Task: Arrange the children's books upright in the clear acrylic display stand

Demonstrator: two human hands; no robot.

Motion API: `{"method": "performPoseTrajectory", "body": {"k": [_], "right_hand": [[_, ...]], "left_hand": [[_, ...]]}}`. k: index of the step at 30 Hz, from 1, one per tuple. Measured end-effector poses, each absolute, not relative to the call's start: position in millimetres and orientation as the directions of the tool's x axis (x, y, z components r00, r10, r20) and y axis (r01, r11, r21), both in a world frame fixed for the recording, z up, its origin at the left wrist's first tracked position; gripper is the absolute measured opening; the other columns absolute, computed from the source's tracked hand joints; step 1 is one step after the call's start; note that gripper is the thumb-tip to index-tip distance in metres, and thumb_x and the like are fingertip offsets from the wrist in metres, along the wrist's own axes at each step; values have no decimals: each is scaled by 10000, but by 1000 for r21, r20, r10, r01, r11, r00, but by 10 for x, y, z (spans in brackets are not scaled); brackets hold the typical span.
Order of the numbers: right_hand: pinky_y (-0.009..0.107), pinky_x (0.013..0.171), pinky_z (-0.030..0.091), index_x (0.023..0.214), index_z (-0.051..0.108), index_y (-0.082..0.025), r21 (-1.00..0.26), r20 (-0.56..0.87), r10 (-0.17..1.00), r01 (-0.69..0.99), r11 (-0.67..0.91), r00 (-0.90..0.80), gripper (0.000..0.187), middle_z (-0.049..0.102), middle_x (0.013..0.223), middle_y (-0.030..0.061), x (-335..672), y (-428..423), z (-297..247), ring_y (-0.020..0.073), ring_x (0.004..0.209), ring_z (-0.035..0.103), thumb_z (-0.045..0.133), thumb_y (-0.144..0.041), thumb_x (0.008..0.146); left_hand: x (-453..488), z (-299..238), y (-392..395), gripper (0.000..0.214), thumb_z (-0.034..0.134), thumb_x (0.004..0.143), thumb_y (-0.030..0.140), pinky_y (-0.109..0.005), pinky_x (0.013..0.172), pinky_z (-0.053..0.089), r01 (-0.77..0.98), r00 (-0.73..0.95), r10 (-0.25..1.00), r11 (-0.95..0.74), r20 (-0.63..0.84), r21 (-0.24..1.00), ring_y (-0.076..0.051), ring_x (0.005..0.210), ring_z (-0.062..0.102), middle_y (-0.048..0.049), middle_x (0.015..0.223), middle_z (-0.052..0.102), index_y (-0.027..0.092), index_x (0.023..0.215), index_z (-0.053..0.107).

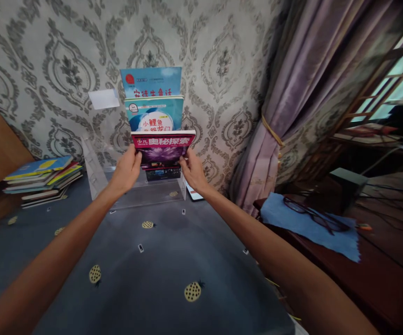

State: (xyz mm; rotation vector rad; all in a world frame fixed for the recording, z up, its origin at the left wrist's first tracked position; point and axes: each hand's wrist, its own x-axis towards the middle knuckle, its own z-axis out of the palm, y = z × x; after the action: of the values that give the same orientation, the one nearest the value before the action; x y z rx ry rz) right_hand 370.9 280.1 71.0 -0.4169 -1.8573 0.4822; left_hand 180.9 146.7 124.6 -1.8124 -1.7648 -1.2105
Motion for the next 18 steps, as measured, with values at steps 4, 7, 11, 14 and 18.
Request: {"method": "performPoseTrajectory", "body": {"k": [4,7,11,14,18], "right_hand": [[459,889,519,1100,542,-240,-496,780,520,162,853,-349,219,638,1000,86,3681,2936,637,255,912,590,381,-312,972],[477,907,509,1084,558,-222,-475,784,522,217,853,-334,217,630,1033,111,3668,2982,589,271,963,574,406,-276,939],[460,907,516,1129,561,-210,-497,787,542,218,840,-296,257,628,1066,119,3667,2958,519,264,992,585,449,-220,898],[438,917,522,1230,531,-204,-541,784,571,184,821,-244,336,636,1087,112,3664,2927,481,243,993,604,470,-213,899],[437,924,509,1264,542,-194,-575,771,608,205,792,-191,366,644,1099,118,3646,2919,437,244,966,608,496,-243,904]], "left_hand": [[1729,1164,1565,248,348,986,286,-399,842,531,927,-146,685,-157,714,340,-243,869,671,-87,968,680,185,1117,532],[1713,1098,1617,264,329,982,264,-413,863,531,935,-163,725,-103,669,339,-262,918,679,-110,992,683,174,1137,523],[1775,1035,1626,246,347,971,261,-452,884,521,959,-224,767,64,602,274,-306,966,679,-149,981,686,156,1112,519],[1857,1017,1607,311,339,984,307,-473,861,520,944,-311,774,187,552,270,-333,942,688,-193,974,695,118,1188,478],[1958,1001,1592,398,313,995,347,-444,838,522,919,-388,782,289,487,269,-333,914,704,-204,936,710,75,1258,435]]}}
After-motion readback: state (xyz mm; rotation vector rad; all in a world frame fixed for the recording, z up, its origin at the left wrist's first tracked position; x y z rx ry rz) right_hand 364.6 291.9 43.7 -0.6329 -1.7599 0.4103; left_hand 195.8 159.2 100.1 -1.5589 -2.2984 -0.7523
